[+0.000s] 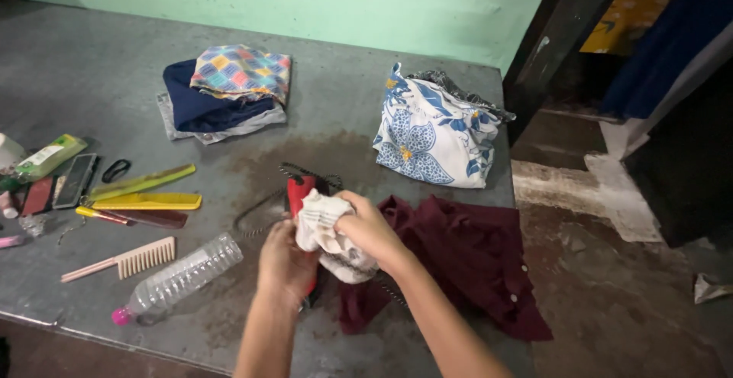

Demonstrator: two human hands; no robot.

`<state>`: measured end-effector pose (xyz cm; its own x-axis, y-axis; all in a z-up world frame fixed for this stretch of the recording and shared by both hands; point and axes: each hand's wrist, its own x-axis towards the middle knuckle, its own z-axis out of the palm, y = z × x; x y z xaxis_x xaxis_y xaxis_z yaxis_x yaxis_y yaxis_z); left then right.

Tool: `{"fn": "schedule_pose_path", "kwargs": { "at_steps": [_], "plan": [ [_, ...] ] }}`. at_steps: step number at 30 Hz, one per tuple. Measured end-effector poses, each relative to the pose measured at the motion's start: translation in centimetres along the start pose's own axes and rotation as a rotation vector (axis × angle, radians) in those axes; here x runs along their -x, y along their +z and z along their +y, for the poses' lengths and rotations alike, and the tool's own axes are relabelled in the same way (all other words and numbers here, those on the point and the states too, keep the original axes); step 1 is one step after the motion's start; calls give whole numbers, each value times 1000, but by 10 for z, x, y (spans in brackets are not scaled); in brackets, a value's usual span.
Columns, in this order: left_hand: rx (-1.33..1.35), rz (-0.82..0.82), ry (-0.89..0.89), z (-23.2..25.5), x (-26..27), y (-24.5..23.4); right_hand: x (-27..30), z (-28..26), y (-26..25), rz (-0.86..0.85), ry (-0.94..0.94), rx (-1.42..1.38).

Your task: The person is seen cleaning a clothes iron with a piece of cloth.

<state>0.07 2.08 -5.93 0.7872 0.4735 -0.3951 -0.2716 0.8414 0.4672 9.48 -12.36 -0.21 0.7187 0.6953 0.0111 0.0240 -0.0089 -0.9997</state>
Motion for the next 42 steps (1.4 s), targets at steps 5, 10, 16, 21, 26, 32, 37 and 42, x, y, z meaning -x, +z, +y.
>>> {"fn": "schedule_pose_path", "kwargs": {
  "at_steps": [5,10,16,21,26,32,37,42],
  "plan": [
    [-483,-62,61,-40,35,25,-2,-24,10,41,329,-106],
    [-797,-296,130,-42,17,-7,-4,-9,1,44,313,-215],
    [-1025,-280,103,-13,7,-8,-10,23,5,57,64,-310],
    [-854,74,172,14,16,12,13,-24,-1,152,127,203],
    [-544,110,11,9,11,7,4,12,-13,-112,114,202],
    [-705,-10,158,-16,3,-10,-8,-5,-14,226,73,-8],
    [-866,-354,234,-37,11,4,-14,1,1,223,36,-13],
    [-1246,-506,256,-32,-28,-48,-10,22,-12,172,-34,86]
  ]
}}
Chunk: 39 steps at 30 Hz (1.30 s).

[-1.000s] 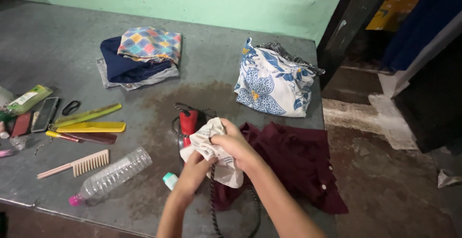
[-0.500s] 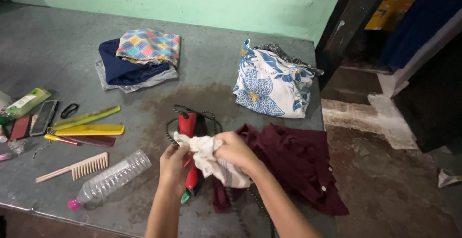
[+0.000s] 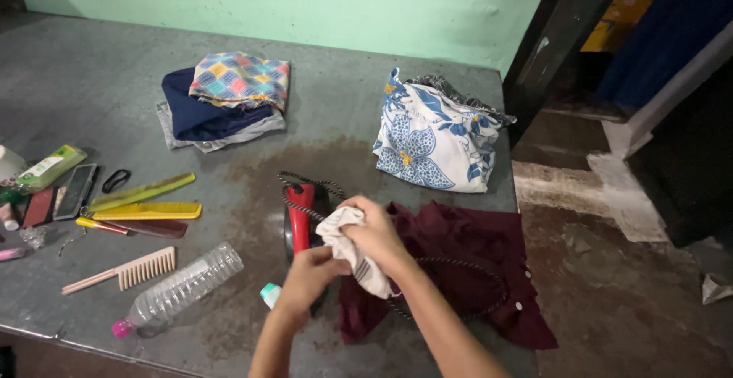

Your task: The person is seen cleaning a clothes iron with a piece of cloth.

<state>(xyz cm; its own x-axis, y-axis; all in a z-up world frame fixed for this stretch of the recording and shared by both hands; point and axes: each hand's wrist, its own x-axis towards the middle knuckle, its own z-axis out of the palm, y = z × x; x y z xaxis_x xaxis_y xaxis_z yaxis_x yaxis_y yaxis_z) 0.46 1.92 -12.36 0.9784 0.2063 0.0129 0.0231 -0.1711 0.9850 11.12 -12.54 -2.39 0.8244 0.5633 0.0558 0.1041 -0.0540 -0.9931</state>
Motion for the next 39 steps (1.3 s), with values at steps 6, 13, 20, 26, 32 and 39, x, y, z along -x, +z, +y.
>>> {"fn": "schedule_pose_path", "kwargs": {
  "at_steps": [6,13,20,26,32,39],
  "plan": [
    [463,405,-509,71,12,-14,0,-18,-13,-249,46,329],
    [717,261,-463,59,4,3,-10,-41,-1,-40,-221,317],
    [715,402,-552,56,-4,2,-18,-30,23,96,-222,-130],
    [1033,407,-303,80,-5,-1,-5,30,41,-176,-306,132],
    [640,512,-406,19,-12,-33,-15,30,19,188,-144,161],
    [315,571,-287,-22,-53,-34,-15,6,9,312,41,22]
  ]
}}
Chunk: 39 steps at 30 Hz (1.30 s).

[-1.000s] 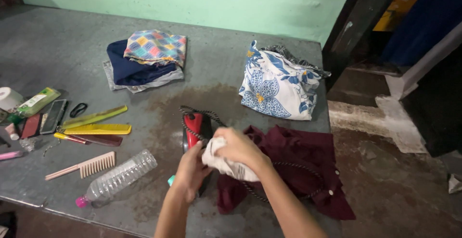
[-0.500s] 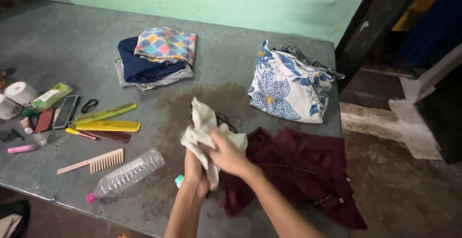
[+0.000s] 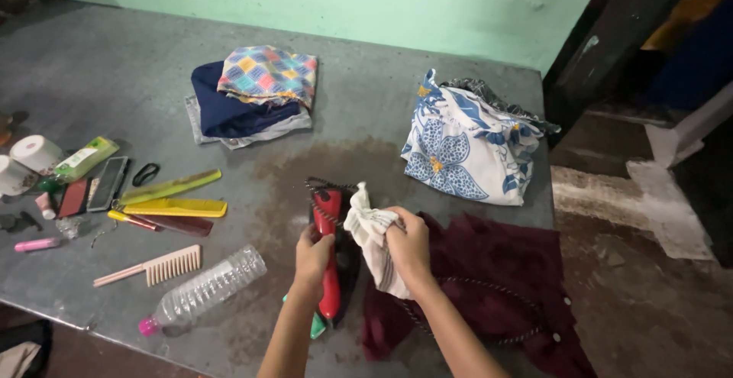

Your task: The person is seen cleaning a clothes iron with a piece of cloth.

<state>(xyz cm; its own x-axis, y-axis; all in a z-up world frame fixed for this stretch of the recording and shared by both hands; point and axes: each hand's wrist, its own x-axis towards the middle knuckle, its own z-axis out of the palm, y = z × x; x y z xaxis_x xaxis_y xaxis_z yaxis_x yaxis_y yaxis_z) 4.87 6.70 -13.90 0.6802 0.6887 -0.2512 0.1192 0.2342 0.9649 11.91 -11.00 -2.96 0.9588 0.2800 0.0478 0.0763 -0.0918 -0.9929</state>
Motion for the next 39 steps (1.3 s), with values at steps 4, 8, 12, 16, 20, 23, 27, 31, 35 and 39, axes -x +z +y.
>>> {"fn": "schedule_pose_path", "kwargs": {
  "at_steps": [4,8,12,16,20,23,27,31,35,39],
  "plan": [
    [6,-2,-28,-12,-20,7,2,9,-4,-16,-8,73],
    [259,-69,-290,26,3,14,8,-1,-4,-172,-40,-60],
    [646,-179,-342,76,50,29,16,-3,4,-170,-328,125],
    [674,-276,-201,89,70,34,28,48,30,-274,-777,153],
    [603,-196,-167,110,102,46,7,-5,34,-142,-818,364],
    [648,-263,-73,131,119,52,-13,-31,35,-133,-762,302],
    [696,-145,-132,162,132,52,39,-74,21,-284,-565,166],
    [742,-131,-94,150,114,38,77,-45,5,-315,-673,170],
    [667,-141,-63,146,115,35,63,-13,-9,-216,-605,92],
    [633,-29,-96,168,134,38,34,-50,-20,17,-635,-297]
  ]
}}
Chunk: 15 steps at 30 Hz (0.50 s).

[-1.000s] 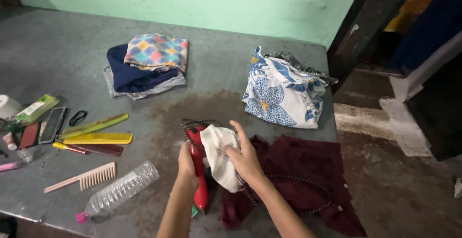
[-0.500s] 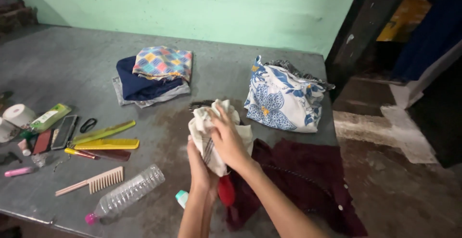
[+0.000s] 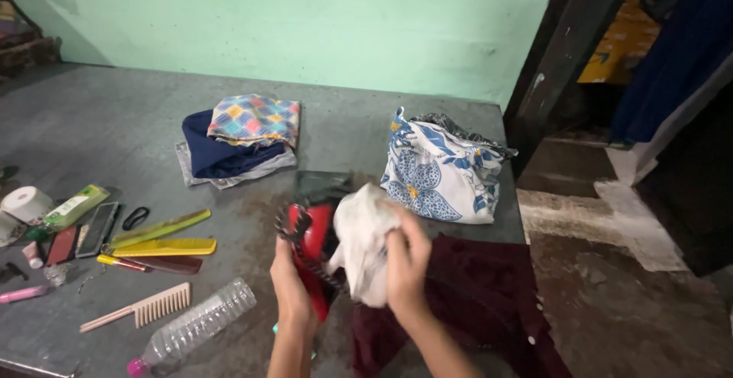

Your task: The person is seen cleaning a clothes iron with a piece of cloth.

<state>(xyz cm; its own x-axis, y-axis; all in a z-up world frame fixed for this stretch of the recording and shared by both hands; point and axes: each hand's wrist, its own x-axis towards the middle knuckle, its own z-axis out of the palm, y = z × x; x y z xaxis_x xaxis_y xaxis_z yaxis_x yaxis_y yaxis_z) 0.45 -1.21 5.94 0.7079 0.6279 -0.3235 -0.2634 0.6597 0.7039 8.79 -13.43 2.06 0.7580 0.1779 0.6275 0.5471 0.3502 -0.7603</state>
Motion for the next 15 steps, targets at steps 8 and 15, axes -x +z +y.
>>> {"fn": "schedule_pose_path", "kwargs": {
  "at_steps": [8,15],
  "plan": [
    [-239,60,211,-34,-22,-30,-38,19,10,-141,-104,519],
    [-714,236,514,-50,-23,-49,-70,-23,15,-24,690,-257]
  ]
}}
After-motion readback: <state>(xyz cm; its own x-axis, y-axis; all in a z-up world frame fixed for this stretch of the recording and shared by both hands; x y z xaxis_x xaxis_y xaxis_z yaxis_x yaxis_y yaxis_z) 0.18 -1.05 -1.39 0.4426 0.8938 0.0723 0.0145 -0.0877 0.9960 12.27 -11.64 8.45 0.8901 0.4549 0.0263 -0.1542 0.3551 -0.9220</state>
